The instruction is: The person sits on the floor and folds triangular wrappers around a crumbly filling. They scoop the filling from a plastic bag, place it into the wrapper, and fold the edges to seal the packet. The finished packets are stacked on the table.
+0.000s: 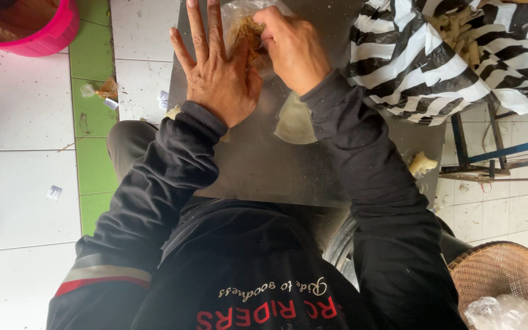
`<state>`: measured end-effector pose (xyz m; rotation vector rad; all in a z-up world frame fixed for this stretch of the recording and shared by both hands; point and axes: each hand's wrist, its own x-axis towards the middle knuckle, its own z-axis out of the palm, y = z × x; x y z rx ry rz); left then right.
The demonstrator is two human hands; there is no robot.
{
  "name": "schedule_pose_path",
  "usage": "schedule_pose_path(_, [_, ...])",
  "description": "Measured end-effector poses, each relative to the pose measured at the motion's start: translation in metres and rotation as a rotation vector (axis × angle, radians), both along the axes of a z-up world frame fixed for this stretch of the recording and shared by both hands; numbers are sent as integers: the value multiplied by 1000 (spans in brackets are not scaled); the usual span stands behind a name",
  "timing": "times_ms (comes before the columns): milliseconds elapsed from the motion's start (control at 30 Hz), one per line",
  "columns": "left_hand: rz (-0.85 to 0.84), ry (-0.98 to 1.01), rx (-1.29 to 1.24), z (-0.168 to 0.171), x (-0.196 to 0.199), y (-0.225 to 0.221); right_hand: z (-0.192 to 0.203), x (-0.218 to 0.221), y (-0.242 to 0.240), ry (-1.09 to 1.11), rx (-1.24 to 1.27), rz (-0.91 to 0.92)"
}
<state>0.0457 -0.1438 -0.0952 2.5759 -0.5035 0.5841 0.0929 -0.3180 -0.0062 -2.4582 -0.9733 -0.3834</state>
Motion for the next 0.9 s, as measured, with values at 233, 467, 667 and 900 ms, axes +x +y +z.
schedule_pose_path(233, [-17,23,-34,6,1,1,-3,-12,-5,103,170,-125])
schedule_pose_path(467, [-27,28,-88,32,-20,8,-18,-18,-22,52,193,-186])
schedule_pose_path(667, [-54,-130,-181,64,-69,3,-33,-21,-32,149,374,-201])
schedule_pose_path(900, [-189,29,-255,69,-111,-7,-15,-71,-73,259,383,-122])
